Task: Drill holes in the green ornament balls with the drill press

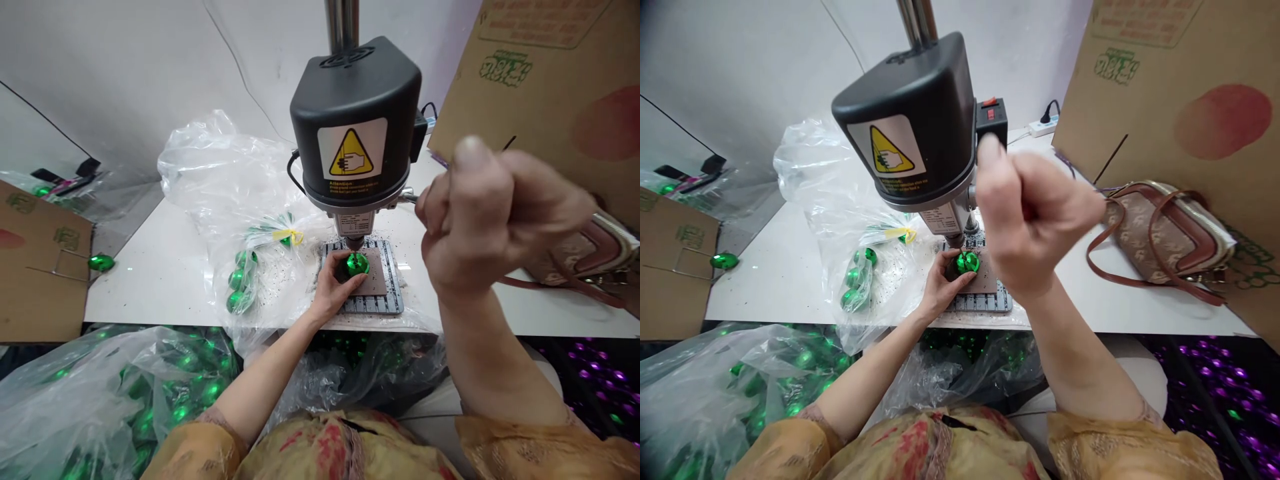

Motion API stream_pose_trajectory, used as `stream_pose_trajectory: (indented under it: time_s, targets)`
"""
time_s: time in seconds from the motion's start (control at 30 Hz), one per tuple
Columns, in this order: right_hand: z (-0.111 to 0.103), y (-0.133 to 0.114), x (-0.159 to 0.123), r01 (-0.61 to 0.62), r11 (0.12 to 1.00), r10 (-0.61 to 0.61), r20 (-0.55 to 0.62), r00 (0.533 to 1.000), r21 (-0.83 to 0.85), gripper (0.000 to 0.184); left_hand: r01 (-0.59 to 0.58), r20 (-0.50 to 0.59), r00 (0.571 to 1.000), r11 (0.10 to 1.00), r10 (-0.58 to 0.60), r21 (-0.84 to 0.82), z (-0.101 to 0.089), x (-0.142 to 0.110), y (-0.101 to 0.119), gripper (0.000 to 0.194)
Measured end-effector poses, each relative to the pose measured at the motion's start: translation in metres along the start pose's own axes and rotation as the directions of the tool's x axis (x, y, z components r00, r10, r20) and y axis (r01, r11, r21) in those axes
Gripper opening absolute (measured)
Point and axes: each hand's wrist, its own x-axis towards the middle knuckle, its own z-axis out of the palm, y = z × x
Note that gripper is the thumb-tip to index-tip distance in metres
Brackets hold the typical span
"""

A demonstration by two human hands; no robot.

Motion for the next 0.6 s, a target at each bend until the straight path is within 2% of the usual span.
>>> stream_pose_trajectory:
  time_s: [0.07, 0.13, 0.2, 0.23, 0.3, 0.37, 0.4, 0.43, 0.5, 0.53, 0.57, 0.6]
  targets:
    - [0.007, -0.006, 0.016, -0.071, 0.997, 0.071, 0.008, 0.997, 0.012, 0.046, -0.027, -0.09, 0.995, 0.995, 0.036, 0.099, -0.002, -0.009, 0.009, 0.043]
    - [0.012, -0.006, 0.026, -0.084, 0.996, 0.083, 0.032, 0.996, 0.031, 0.045, -0.102, -0.09, 0.988, 0.971, 0.124, 0.218, -0.007, -0.026, 0.018, 0.039]
    - [0.013, -0.003, 0.029, -0.065, 0.997, 0.063, 0.04, 0.997, 0.045, 0.045, -0.247, 0.088, 0.969, 0.917, 0.231, 0.313, -0.015, -0.053, 0.022, 0.037]
    - [0.014, -0.002, 0.028, -0.059, 0.997, 0.058, 0.035, 0.998, 0.043, 0.046, -0.336, 0.227, 0.936, 0.874, 0.269, 0.351, -0.02, -0.069, 0.021, 0.035]
    - [0.014, -0.001, 0.025, -0.056, 0.997, 0.055, 0.023, 0.998, 0.043, 0.048, -0.5, 0.465, 0.836, 0.751, 0.29, 0.431, -0.032, -0.099, 0.017, 0.032]
    - [0.016, -0.002, 0.023, -0.053, 0.998, 0.053, -0.008, 0.999, 0.044, 0.051, -0.609, 0.577, 0.761, 0.637, 0.298, 0.474, -0.046, -0.119, 0.012, 0.036]
    - [0.016, -0.002, 0.022, -0.054, 0.997, 0.055, -0.024, 0.998, 0.05, 0.052, -0.63, 0.578, 0.75, 0.61, 0.32, 0.48, -0.053, -0.123, 0.011, 0.039]
    - [0.017, -0.003, 0.022, -0.064, 0.996, 0.066, -0.036, 0.997, 0.056, 0.053, -0.625, 0.537, 0.765, 0.611, 0.355, 0.487, -0.061, -0.122, 0.011, 0.039]
    - [0.017, -0.003, 0.022, -0.081, 0.995, 0.085, -0.055, 0.995, 0.06, 0.053, -0.515, 0.318, 0.857, 0.671, 0.406, 0.533, -0.081, -0.103, 0.014, 0.028]
    - [0.016, -0.003, 0.022, -0.094, 0.994, 0.097, -0.051, 0.994, 0.06, 0.052, -0.407, 0.156, 0.906, 0.713, 0.392, 0.571, -0.091, -0.086, 0.016, 0.021]
    - [0.016, -0.003, 0.022, -0.104, 0.993, 0.107, -0.045, 0.993, 0.058, 0.05, -0.271, -0.008, 0.937, 0.739, 0.35, 0.617, -0.102, -0.066, 0.017, 0.019]
    - [0.015, -0.002, 0.022, -0.105, 0.993, 0.108, -0.038, 0.993, 0.057, 0.047, -0.139, -0.113, 0.952, 0.734, 0.283, 0.665, -0.112, -0.044, 0.018, 0.018]
